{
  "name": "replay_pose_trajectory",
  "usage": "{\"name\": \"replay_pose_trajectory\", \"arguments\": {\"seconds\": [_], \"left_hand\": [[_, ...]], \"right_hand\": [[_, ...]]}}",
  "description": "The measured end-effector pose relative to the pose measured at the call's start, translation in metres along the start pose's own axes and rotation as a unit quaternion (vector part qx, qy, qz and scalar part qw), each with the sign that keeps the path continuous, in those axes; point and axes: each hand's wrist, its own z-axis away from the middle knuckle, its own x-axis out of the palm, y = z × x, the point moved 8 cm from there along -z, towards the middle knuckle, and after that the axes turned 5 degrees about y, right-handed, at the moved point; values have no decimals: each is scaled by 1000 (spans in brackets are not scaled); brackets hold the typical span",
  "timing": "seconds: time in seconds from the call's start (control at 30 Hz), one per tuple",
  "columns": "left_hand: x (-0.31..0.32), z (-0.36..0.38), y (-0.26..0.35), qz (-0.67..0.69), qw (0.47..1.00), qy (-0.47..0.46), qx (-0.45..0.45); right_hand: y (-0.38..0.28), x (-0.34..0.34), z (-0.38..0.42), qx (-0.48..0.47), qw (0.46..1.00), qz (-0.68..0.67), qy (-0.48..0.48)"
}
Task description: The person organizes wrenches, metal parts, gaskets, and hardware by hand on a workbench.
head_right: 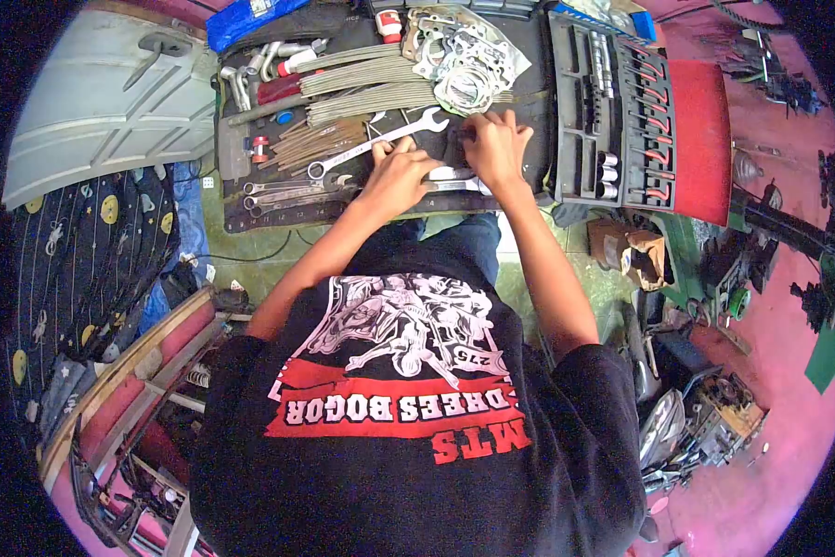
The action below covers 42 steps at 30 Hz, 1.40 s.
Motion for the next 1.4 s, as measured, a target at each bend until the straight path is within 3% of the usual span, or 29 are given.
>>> {"name": "replay_pose_trajectory", "arguments": {"seconds": [0.03,0.1,0.13,0.17,0.27,0.4,0.57,0.67,0.73,0.9,1.13,1.17,1.3,1.4], "left_hand": [[0,0,3,-3,1000,5,12],[0,1,5,-7,1000,11,23],[0,1,4,-8,1000,13,21],[0,1,4,-9,1000,14,21],[1,3,2,-8,999,18,36],[-1,3,-3,15,998,33,55],[3,-6,-2,-5,996,-47,81],[-2,-9,1,-44,989,-18,138],[-6,-12,2,-72,983,14,170],[-2,-18,-3,-95,984,14,150],[-14,-24,7,-88,977,83,174],[-11,-28,8,-90,977,83,172],[-4,-40,9,-122,975,110,151],[-2,-47,3,-117,981,101,113]], "right_hand": [[-1,-3,2,-2,1000,-1,0],[-12,-34,12,-49,988,65,135],[-20,-40,19,-86,984,70,139],[-21,-39,26,-86,984,70,140],[-29,-12,50,-155,988,7,24],[-24,-4,62,-163,987,-9,4],[-26,7,52,-179,983,-4,-27],[-29,4,42,-169,983,-7,-68],[-28,3,39,-176,983,5,-49],[-33,3,33,-197,980,33,-4],[-28,-4,14,-217,975,43,-21],[-26,-11,10,-232,972,38,14],[-13,-14,-9,-207,978,42,-8],[-1,-21,-15,-171,979,96,58]]}}
